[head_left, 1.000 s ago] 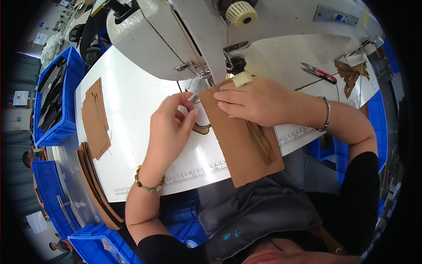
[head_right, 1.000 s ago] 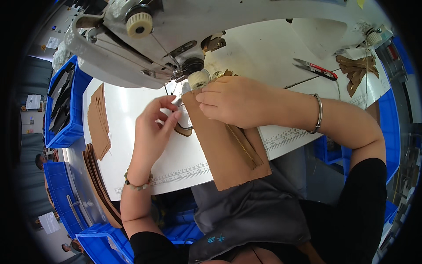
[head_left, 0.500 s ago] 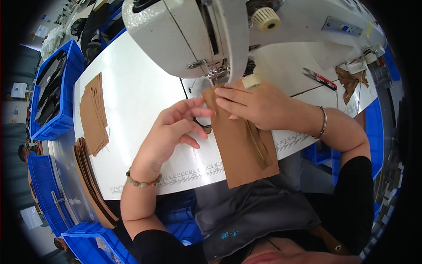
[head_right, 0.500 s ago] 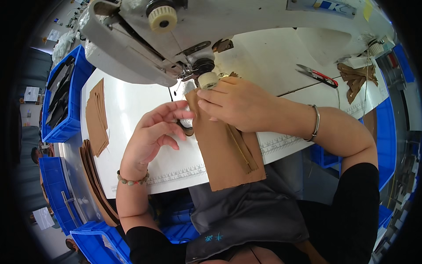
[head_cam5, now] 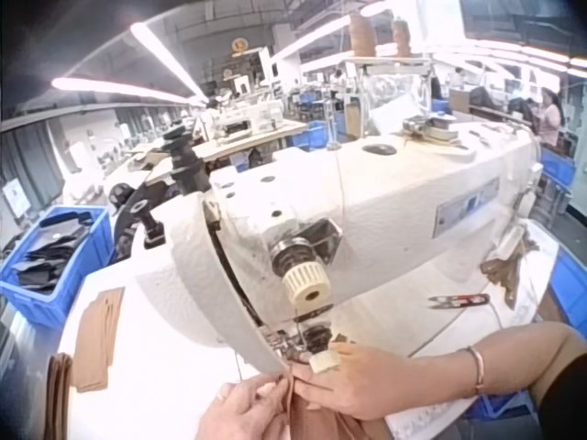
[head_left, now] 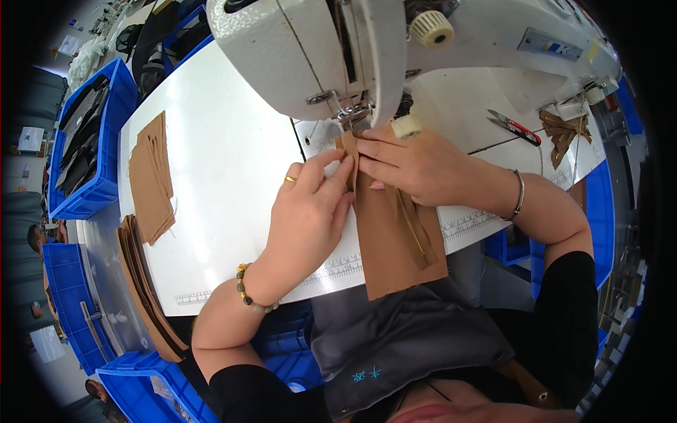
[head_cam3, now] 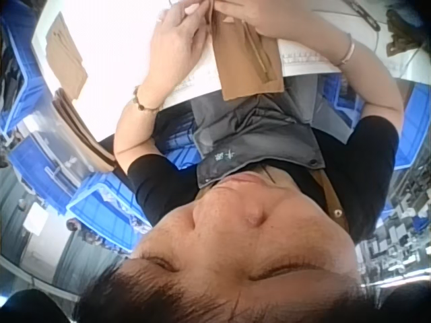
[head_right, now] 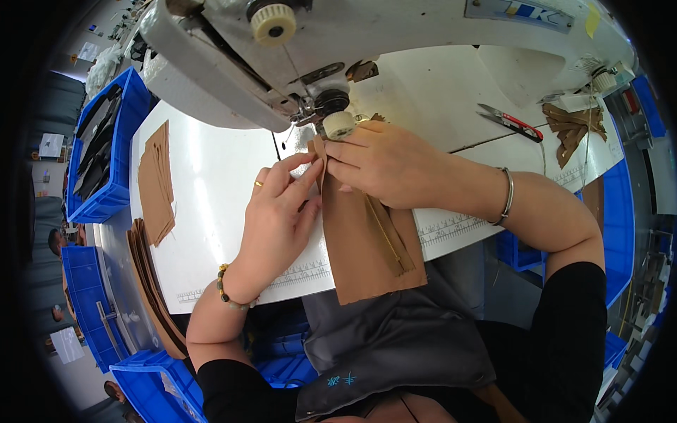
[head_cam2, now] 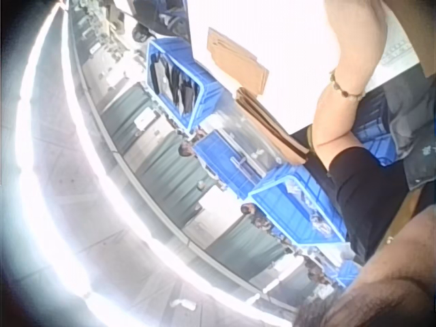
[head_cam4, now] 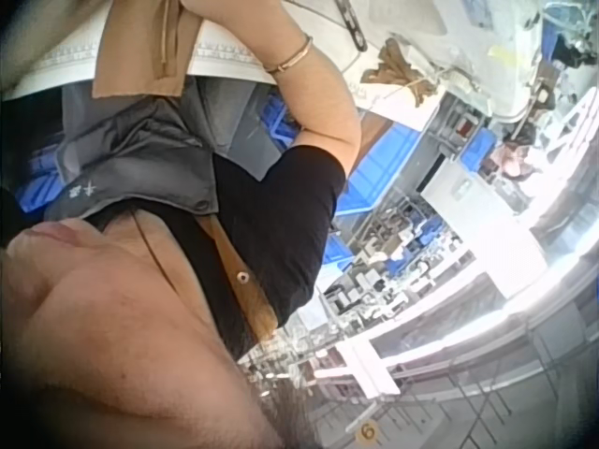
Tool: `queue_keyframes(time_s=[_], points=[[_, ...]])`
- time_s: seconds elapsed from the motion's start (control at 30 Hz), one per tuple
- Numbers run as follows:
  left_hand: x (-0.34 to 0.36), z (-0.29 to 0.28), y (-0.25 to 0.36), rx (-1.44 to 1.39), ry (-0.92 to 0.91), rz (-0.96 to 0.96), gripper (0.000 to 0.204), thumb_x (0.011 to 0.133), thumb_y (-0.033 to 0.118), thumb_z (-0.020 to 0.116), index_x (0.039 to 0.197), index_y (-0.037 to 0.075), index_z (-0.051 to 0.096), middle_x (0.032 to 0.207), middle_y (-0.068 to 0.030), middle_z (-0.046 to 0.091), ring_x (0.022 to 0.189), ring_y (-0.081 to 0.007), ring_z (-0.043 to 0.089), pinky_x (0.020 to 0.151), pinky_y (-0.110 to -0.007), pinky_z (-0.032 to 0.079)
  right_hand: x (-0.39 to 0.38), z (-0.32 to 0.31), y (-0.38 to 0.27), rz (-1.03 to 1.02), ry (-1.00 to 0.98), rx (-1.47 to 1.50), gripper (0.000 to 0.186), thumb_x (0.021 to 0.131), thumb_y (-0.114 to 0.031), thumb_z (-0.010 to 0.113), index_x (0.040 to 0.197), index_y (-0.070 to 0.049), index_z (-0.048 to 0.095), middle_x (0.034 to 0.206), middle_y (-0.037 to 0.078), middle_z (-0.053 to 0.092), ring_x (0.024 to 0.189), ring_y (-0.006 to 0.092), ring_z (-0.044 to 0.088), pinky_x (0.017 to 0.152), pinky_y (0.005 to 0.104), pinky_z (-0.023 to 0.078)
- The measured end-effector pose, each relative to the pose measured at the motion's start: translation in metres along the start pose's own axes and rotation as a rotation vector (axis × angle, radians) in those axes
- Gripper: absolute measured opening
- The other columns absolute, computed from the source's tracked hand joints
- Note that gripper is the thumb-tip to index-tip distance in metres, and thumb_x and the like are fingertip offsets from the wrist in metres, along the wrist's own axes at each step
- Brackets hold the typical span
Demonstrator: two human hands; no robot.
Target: The person sews a zipper onto a leather piece and stitches leather panels together using an industrial sewing machine and thread.
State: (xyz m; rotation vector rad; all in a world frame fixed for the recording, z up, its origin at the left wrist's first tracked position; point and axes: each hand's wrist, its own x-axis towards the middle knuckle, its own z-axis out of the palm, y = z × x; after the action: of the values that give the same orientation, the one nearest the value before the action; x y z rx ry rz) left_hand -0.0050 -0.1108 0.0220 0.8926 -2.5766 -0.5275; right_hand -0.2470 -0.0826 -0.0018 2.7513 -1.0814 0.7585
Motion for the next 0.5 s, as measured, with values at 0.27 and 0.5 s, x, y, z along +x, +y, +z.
queue_keyframes(time_s=[0.27,0.5], points=[[0.0024,0.0119,-0.0057,0.266,0.086,0.116,0.049,0.088,0.028,0.077,0.129,0.004,0.069,0.143,-0.0081,0.063,0.132,-0.0331,0.058,0.107,-0.047,0.042,0.0044,-0.0017,0.0033,-0.059,0.076,-0.143,0.018,0.083,-0.017,0.068,0.096,-0.004,0.068,0.111,0.006,0.070,0.092,0.0217,0.066,0.079,0.0341,0.052],[0.0029,0.0108,-0.0035,0.234,0.071,0.017,0.054,0.088,0.034,0.077,0.134,0.008,0.065,0.145,-0.0063,0.063,0.134,-0.0323,0.058,0.110,-0.052,0.041,0.0030,0.0036,0.0079,-0.049,0.128,-0.139,0.015,0.080,-0.014,0.066,0.091,-0.003,0.067,0.108,0.007,0.071,0.085,0.0213,0.067,0.073,0.0327,0.054]])
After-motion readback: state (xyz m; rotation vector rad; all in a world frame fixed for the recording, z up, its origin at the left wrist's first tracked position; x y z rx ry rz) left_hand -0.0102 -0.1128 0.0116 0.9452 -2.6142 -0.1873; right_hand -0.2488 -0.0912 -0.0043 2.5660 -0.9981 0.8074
